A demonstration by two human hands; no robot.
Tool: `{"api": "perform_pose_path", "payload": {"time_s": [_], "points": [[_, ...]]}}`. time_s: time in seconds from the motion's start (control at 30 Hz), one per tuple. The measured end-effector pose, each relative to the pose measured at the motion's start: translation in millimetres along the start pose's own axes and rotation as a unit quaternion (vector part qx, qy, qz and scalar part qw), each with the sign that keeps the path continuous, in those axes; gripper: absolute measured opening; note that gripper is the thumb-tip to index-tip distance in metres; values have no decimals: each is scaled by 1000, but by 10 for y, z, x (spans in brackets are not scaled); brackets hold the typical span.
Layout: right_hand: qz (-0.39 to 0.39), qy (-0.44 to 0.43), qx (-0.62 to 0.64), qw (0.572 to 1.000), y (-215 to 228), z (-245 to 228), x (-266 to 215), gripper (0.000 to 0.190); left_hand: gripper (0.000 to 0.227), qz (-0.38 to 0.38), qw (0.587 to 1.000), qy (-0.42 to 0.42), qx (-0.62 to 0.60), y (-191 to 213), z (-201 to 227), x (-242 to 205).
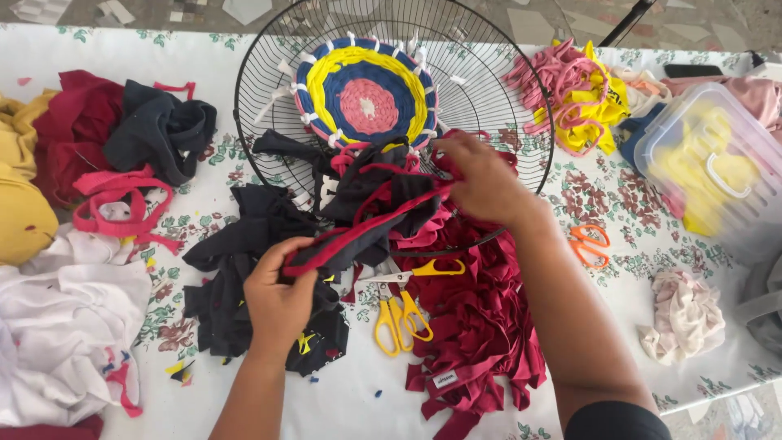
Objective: Knotting strips of colorful fabric scraps onto a circular metal fan guard to create a handmade rug.
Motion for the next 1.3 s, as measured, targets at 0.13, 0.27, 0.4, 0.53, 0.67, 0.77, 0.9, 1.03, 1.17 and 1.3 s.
{"api": "perform_pose_path", "payload": {"time_s": [0.13,0.27,0.4,0.53,0.67,0.77,0.9,1.03,1.17,1.3], "points": [[-23,194,163,967,-111,-648,13,71,45,-50,996,55,-40,43,67,-31],[-31,67,222,972,-245,-179,47,32,67,11,1000,5,-9,132,176,17],[190,-144,618,749,-153,832,-24,13,81,125,980,46,-146,235,-58,203],[481,-266,589,592,-409,2111,-167,19,61,151,959,85,-225,248,59,166],[711,-262,502,418,-616,2777,-444,8,31,150,982,-14,-111,290,18,184],[673,-277,306,614,-651,2335,-478,5,25,130,966,8,-223,345,-149,234],[431,50,-11,901,-712,1468,-58,56,35,72,992,-50,88,248,30,114],[136,-41,-3,990,-550,348,137,88,89,32,921,-228,316,-351,283,31],[73,-75,49,993,-765,324,358,78,81,-19,850,-243,468,-724,231,169],[25,-60,11,998,-608,-116,388,91,33,-2,829,-251,499,-949,-261,382]]}}
Point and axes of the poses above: each hand's wrist, its own x-axis towards the middle knuckle, its own y-axis out of the back of the hand, z = x × y, the point moved 1 cm from there along x, towards the middle knuckle, and after that the axes turned 11 degrees about y, right-handed, at the moved point
